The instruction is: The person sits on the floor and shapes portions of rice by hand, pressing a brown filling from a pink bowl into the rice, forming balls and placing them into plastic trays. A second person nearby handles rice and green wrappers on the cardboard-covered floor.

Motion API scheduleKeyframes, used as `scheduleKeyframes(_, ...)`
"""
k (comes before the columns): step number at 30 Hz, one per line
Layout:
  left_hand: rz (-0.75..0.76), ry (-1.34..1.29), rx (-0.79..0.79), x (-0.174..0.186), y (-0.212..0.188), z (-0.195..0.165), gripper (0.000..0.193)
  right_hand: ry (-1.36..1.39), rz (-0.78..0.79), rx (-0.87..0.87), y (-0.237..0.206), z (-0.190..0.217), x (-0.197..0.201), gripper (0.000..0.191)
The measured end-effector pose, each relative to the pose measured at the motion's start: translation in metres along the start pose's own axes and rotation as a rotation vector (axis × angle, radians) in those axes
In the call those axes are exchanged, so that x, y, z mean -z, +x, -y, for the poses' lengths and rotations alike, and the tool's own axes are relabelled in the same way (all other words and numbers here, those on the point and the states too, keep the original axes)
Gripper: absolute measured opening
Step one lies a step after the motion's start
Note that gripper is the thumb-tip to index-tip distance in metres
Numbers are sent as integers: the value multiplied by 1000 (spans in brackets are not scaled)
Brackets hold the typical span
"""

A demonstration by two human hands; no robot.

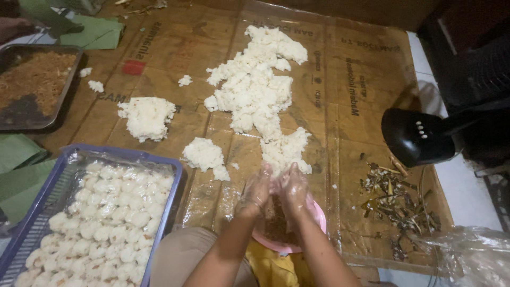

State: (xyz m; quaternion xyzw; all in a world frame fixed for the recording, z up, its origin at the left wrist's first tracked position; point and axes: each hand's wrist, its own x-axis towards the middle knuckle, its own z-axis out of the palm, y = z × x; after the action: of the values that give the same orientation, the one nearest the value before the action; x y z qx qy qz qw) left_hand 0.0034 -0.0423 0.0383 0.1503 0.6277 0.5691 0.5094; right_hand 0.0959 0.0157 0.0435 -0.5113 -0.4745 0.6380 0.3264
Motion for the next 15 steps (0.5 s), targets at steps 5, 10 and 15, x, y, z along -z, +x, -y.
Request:
scheduleKeyframes(5, -108, 141, 20, 10, -22, -31, 69, -689, 241, 904, -44, 46, 5, 41)
scheduleKeyframes(10, -153, 349, -226, 17, 27, 17, 69, -311, 343, 435, -76, 76, -7, 20)
scheduleKeyframes(15, -136, 431, -98, 17, 81, 77, 68, -666, 388, 695, -70, 63, 12, 14)
